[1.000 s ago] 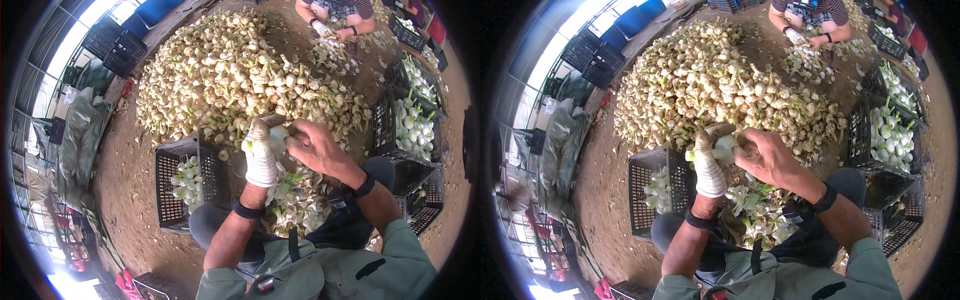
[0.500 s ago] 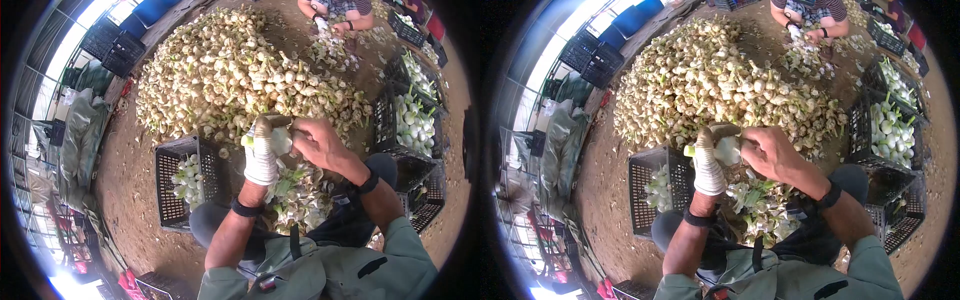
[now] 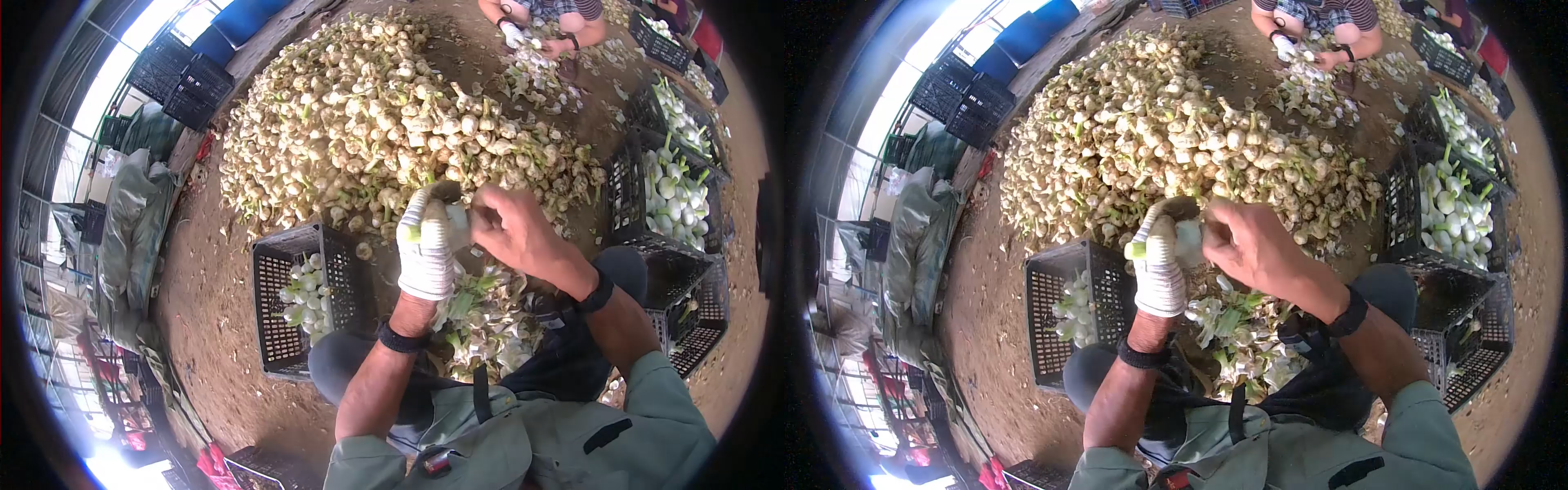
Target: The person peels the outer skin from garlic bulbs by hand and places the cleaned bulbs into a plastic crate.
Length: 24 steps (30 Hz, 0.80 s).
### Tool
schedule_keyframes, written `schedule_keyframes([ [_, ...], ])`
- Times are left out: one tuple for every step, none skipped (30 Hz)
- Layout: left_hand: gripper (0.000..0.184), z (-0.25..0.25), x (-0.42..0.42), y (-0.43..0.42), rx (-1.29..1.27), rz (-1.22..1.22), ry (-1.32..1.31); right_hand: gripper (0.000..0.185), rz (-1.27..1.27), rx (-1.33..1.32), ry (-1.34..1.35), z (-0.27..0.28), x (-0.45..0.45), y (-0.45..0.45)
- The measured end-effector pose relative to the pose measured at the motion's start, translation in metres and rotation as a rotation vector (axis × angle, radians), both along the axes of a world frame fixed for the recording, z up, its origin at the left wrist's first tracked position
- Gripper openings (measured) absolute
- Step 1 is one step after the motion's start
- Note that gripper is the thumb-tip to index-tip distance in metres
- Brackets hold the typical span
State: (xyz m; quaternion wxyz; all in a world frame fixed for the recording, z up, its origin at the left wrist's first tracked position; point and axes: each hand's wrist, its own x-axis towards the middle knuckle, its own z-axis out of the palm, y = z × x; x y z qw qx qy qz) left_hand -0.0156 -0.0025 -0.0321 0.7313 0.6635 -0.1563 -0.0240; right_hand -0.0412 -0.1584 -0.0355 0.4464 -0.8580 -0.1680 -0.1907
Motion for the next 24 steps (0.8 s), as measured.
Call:
schedule_keyframes([
  [0.037,0.003,-0.001,-0.002,-0.093,0.007,0.035,0.019,-0.042,0.064,0.005,-0.003,0.003,-0.002],
  [0.038,0.006,0.002,-0.003,-0.152,0.028,-0.002,0.017,-0.123,-0.045,-0.014,0.001,0.005,-0.006],
  [0.038,0.012,-0.004,0.001,-0.262,-0.046,0.105,0.017,-0.133,-0.046,-0.014,0.000,0.005,-0.008],
  [0.039,0.013,-0.003,0.004,-0.226,-0.045,0.117,0.018,-0.138,-0.004,0.000,-0.003,0.006,-0.008],
  [0.041,0.014,-0.002,0.006,-0.192,-0.039,0.125,0.019,-0.136,0.035,0.011,-0.006,0.010,-0.008],
  [0.050,0.016,-0.002,0.007,-0.181,-0.025,0.145,0.023,-0.135,0.054,0.153,-0.011,0.011,-0.008],
  [0.050,0.016,-0.001,0.007,-0.180,-0.017,0.144,0.023,-0.128,0.055,0.153,-0.002,0.008,-0.005],
  [0.050,0.015,-0.001,0.006,-0.209,-0.034,0.128,0.027,-0.058,0.353,0.323,0.015,0.002,-0.002],
  [0.051,0.014,-0.001,0.005,-0.239,-0.050,0.111,0.032,0.014,0.650,0.493,0.023,-0.001,0.002],
  [0.048,0.014,-0.003,0.005,-0.268,-0.072,0.136,0.039,0.072,0.686,0.495,0.021,-0.001,0.005],
  [0.047,0.014,-0.004,0.006,-0.298,-0.096,0.161,0.039,0.080,0.684,0.496,0.018,0.000,0.007],
  [0.046,0.013,-0.005,0.007,-0.301,-0.121,0.152,0.037,0.120,0.651,0.501,0.014,0.000,0.007],
  [0.046,0.011,-0.006,0.008,-0.305,-0.149,0.145,0.035,0.158,0.616,0.504,0.011,-0.001,0.006],
  [0.046,0.010,-0.005,0.005,-0.308,-0.148,0.143,0.029,0.172,0.675,0.540,0.011,0.000,0.005],
  [0.049,0.007,-0.004,0.001,-0.223,-0.052,0.127,0.029,0.173,0.672,0.540,0.010,-0.001,0.005],
  [0.054,0.005,-0.003,-0.002,-0.137,0.043,0.112,0.024,0.141,0.602,0.440,0.009,-0.002,0.005],
  [0.054,0.003,-0.001,-0.003,-0.137,0.043,0.112,0.020,0.109,0.532,0.340,0.008,-0.002,0.005],
  [0.059,0.001,0.000,-0.004,-0.124,0.026,0.173,0.020,0.109,0.531,0.340,0.007,-0.002,0.005],
  [0.065,-0.002,0.002,-0.004,-0.111,0.008,0.234,0.017,0.038,0.512,0.302,0.005,-0.001,0.005],
  [0.069,-0.010,0.006,-0.003,-0.024,0.001,0.300,0.014,-0.032,0.492,0.263,0.003,-0.001,0.006],
  [0.069,-0.015,0.010,0.002,-0.023,0.000,0.301,0.014,-0.033,0.493,0.263,0.001,0.000,0.006],
  [0.066,-0.014,0.013,0.010,0.008,-0.123,0.464,0.011,-0.064,0.449,0.156,-0.002,0.001,0.006],
  [0.064,-0.013,0.014,0.014,0.038,-0.246,0.626,0.009,-0.094,0.403,0.049,-0.007,0.003,0.005],
  [0.060,-0.014,0.005,0.004,-0.074,-0.114,0.549,0.009,-0.095,0.403,0.048,-0.014,0.008,0.002],
])
